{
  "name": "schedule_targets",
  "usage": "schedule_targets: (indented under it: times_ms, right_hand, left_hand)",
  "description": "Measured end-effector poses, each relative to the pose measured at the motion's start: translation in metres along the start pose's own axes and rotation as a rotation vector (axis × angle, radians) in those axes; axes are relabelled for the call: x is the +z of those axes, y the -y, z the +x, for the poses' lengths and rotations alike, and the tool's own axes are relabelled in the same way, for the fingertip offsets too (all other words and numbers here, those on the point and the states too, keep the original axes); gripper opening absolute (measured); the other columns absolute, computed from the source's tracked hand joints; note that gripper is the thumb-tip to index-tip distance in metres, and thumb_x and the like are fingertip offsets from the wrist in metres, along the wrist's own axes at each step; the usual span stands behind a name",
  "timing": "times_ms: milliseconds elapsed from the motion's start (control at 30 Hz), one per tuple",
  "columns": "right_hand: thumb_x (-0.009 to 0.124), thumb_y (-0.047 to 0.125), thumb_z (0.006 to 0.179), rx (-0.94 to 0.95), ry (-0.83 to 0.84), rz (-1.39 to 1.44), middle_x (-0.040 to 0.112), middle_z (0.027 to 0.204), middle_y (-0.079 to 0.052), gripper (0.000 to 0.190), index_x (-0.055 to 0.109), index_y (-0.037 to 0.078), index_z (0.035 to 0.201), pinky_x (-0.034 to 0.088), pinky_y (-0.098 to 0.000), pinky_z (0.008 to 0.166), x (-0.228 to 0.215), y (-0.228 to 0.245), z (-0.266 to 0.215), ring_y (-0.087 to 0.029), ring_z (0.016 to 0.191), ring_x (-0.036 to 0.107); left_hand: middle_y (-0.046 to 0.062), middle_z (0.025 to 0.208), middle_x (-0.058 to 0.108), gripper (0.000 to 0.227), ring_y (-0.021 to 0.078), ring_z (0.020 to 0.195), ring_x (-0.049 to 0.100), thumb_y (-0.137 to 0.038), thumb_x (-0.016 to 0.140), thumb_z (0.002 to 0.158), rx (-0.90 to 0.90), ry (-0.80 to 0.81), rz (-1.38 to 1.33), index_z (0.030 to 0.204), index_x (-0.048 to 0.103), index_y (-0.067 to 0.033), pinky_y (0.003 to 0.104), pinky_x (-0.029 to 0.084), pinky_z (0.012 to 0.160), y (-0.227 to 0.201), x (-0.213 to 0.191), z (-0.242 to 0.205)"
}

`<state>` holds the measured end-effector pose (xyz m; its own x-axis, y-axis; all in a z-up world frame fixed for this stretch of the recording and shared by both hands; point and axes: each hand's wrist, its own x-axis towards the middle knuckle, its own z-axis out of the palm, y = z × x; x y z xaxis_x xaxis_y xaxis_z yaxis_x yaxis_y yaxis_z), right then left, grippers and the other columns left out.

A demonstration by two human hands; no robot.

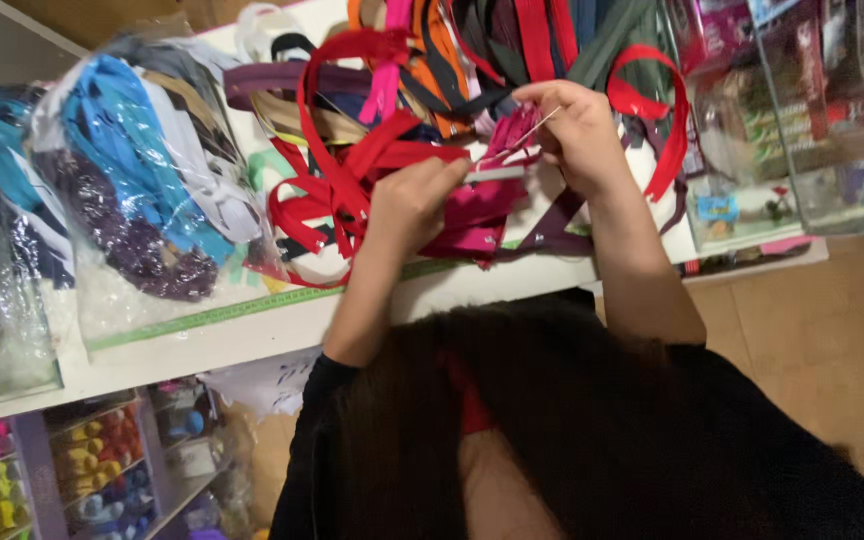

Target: The person handles various colorful zippers on a counter, picking them up from piles, measuring them against a ruler fixed to the table, and placing some inside a plastic bag while sorting others into groups by color.

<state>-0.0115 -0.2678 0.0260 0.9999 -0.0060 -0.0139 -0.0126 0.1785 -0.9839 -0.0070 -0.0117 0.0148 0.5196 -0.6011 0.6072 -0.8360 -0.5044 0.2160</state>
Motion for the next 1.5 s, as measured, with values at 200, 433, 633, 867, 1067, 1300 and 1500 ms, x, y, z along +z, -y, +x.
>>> schedule_targets:
  times_ms: [200,433,633,867,1067,1300,1500]
  right_hand:
    - [0.051,0.059,0.101,0.182,0.2,-0.156,0.047,0.053,0.004,0.052,0.067,0.011,0.091,0.031,-0.0212,0.039,-0.02,-0.008,-0.002,-0.006,0.042,0.041]
    - [0.057,0.033,0.101,0.072,0.322,0.025,0.044,0.056,0.005,0.042,0.054,0.016,0.062,0.037,-0.028,0.08,-0.028,-0.021,-0.004,-0.007,0.056,0.039]
    - [0.054,0.029,0.092,0.045,0.214,0.024,0.057,0.094,-0.003,0.028,0.057,0.008,0.074,0.039,-0.0297,0.077,-0.009,-0.015,0.008,-0.014,0.081,0.047]
    - [0.043,0.004,0.081,0.268,0.222,0.472,0.045,0.067,-0.01,0.027,0.041,0.007,0.054,0.027,-0.022,0.044,-0.001,-0.028,0.014,-0.017,0.059,0.041]
    - [0.054,0.027,0.083,0.192,0.223,0.844,0.062,0.071,-0.013,0.032,0.072,0.005,0.068,0.054,-0.0477,0.084,0.001,-0.052,0.011,-0.031,0.08,0.054]
    - [0.052,0.024,0.1,0.143,0.509,0.746,0.057,0.093,-0.003,0.02,0.056,0.013,0.084,0.057,-0.0453,0.098,0.014,-0.043,0.005,-0.023,0.102,0.062]
    - [0.043,0.042,0.107,0.13,0.454,0.205,0.067,0.104,-0.022,0.027,0.038,0.016,0.097,0.037,-0.0185,0.057,0.025,-0.024,-0.002,-0.018,0.077,0.059]
  left_hand:
    - [0.004,0.08,0.055,0.055,0.0233,0.063,0.053,0.024,0.051,0.073,0.052,-0.01,0.014,0.116,0.062,-0.0096,0.036,0.038,0.046,0.009,-0.001,-0.002]
    - [0.005,0.082,0.065,0.047,0.0196,0.067,0.058,0.026,0.06,0.079,0.078,0.003,-0.055,0.111,0.065,-0.0088,0.031,0.044,0.047,0.012,0.016,-0.002]
    - [0.006,0.092,0.062,0.045,0.0257,0.074,0.052,0.018,0.059,0.081,0.149,0.187,-0.096,0.117,0.061,-0.0087,0.038,0.034,0.064,0.011,0.023,-0.003]
    - [0.007,0.096,0.067,0.014,0.022,0.071,0.049,-0.004,0.061,0.108,0.267,-0.05,0.009,0.121,0.059,-0.0088,0.037,0.035,0.066,0.001,0.009,0.003]
    - [0.007,0.098,0.068,0.018,0.0231,0.071,0.051,-0.004,0.063,0.107,0.269,-0.178,-0.021,0.125,0.064,-0.0081,0.037,0.036,0.065,0.004,0.017,-0.006]
    - [0.01,0.101,0.068,0.017,0.0251,0.071,0.048,-0.005,0.063,0.107,0.255,-0.149,-0.152,0.124,0.064,-0.004,0.039,0.033,0.063,0.008,0.026,-0.016]
    - [0.014,0.103,0.07,0.023,0.0285,0.075,0.054,-0.007,0.043,0.112,0.153,-0.182,-0.309,0.122,0.063,-0.0029,0.041,0.035,0.068,0.008,0.024,-0.018]
